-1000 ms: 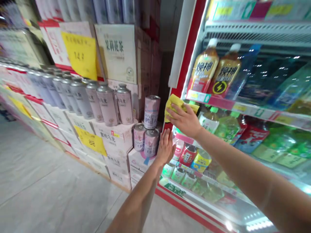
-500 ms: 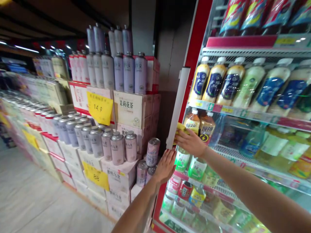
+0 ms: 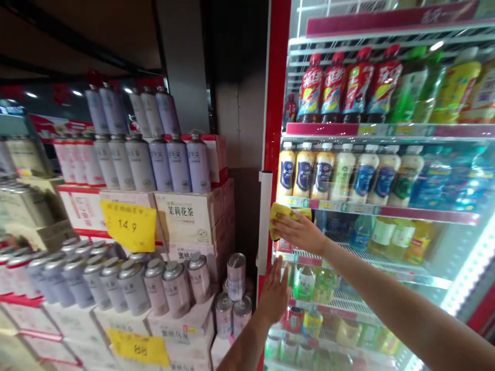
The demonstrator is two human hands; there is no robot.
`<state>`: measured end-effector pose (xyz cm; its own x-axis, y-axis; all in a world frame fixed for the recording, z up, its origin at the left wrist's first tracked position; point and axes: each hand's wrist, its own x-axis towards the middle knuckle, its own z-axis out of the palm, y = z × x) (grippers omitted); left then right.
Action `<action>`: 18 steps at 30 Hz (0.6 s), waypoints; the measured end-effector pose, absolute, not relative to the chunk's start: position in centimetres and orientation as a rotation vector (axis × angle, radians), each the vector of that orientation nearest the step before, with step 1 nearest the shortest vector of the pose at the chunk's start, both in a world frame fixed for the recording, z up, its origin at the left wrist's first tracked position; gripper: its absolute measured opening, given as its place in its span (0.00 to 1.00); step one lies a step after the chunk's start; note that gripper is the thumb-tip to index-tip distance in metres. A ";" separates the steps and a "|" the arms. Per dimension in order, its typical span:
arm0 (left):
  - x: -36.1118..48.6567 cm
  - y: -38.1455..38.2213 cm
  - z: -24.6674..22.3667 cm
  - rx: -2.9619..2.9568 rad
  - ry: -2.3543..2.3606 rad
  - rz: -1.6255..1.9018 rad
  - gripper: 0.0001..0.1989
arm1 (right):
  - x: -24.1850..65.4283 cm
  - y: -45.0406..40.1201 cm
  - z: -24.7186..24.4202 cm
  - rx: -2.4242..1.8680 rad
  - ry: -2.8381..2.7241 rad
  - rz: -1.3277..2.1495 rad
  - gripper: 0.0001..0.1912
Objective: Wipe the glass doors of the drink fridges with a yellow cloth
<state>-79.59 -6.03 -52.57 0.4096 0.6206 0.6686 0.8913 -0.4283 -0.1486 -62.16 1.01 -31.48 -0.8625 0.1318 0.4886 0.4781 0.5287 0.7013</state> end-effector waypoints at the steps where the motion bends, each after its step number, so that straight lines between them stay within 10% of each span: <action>1: -79.1 -5.6 -51.7 -2.161 -1.300 -0.768 0.42 | -62.0 1.1 -30.2 -0.516 -2.385 -1.271 0.21; 8: -77.7 -4.9 -46.6 -2.112 -1.352 -0.861 0.39 | -62.5 1.3 -23.4 -0.732 -2.144 -1.208 0.20; 18: -80.9 -8.8 -41.3 -2.062 -1.270 -0.649 0.34 | -59.5 0.3 -28.6 -0.549 -2.168 -1.117 0.21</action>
<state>-80.85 -8.82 -41.34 0.4162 0.5986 0.6844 0.9054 -0.3425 -0.2510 -59.46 0.27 -28.65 -0.7143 0.0757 0.6957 0.6103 0.5539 0.5663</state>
